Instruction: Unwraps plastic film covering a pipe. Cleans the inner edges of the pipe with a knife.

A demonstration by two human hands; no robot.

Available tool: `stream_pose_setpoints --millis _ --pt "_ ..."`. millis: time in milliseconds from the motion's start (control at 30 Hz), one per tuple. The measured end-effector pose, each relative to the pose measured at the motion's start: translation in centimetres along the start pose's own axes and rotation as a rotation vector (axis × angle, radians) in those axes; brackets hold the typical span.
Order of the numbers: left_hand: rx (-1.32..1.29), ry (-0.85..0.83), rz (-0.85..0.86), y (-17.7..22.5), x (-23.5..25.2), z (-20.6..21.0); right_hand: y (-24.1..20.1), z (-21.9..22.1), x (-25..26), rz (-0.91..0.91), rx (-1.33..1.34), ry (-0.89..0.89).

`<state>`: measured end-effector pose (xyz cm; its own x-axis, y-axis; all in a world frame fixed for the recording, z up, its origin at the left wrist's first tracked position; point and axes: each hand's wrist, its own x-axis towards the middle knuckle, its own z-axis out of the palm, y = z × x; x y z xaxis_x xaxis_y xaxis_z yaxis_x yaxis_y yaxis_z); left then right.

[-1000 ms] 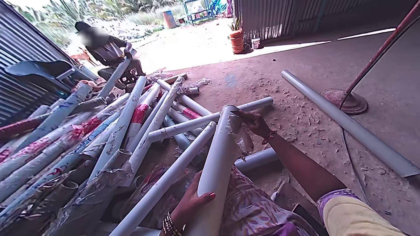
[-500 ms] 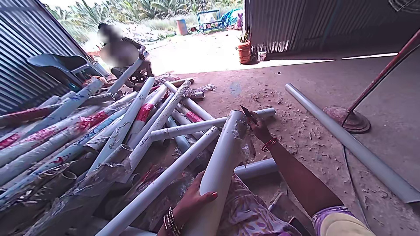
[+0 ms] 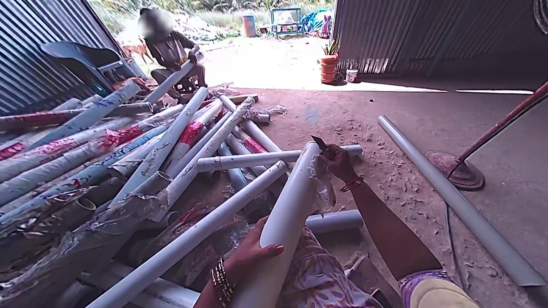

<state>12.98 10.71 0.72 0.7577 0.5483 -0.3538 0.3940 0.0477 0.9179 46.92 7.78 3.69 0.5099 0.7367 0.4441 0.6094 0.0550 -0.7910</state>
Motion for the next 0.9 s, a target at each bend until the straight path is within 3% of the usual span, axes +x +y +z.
stream_pose_setpoints --millis 133,233,300,400,533,600,667,900 --pt "-0.023 -0.008 0.003 -0.2 0.1 -0.1 0.3 -0.3 0.8 -0.002 0.059 -0.067" --pt "-0.014 -0.006 -0.01 -0.2 0.0 -0.2 0.4 -0.2 0.2 0.063 0.282 -0.081" --pt "-0.017 0.004 -0.02 -0.2 0.2 -0.4 0.0 0.5 -1.5 0.101 0.482 -0.156" --pt "-0.032 0.02 -0.027 0.0 0.7 -0.9 -1.7 2.3 -6.1 0.033 0.574 -0.246" --pt "-0.046 0.03 -0.018 -0.1 0.6 -0.8 -2.3 2.2 -8.2 0.13 0.71 0.127" --pt "-0.036 0.016 -0.016 -0.2 0.2 -0.5 -1.2 1.3 -7.4 0.227 0.715 0.31" --pt "-0.033 -0.001 -0.014 -0.1 -0.1 -0.3 0.0 0.2 -7.0 0.304 0.666 0.366" --pt "-0.028 -0.008 -0.024 0.3 0.2 0.0 -0.2 -0.3 -7.7 0.338 0.367 0.152"
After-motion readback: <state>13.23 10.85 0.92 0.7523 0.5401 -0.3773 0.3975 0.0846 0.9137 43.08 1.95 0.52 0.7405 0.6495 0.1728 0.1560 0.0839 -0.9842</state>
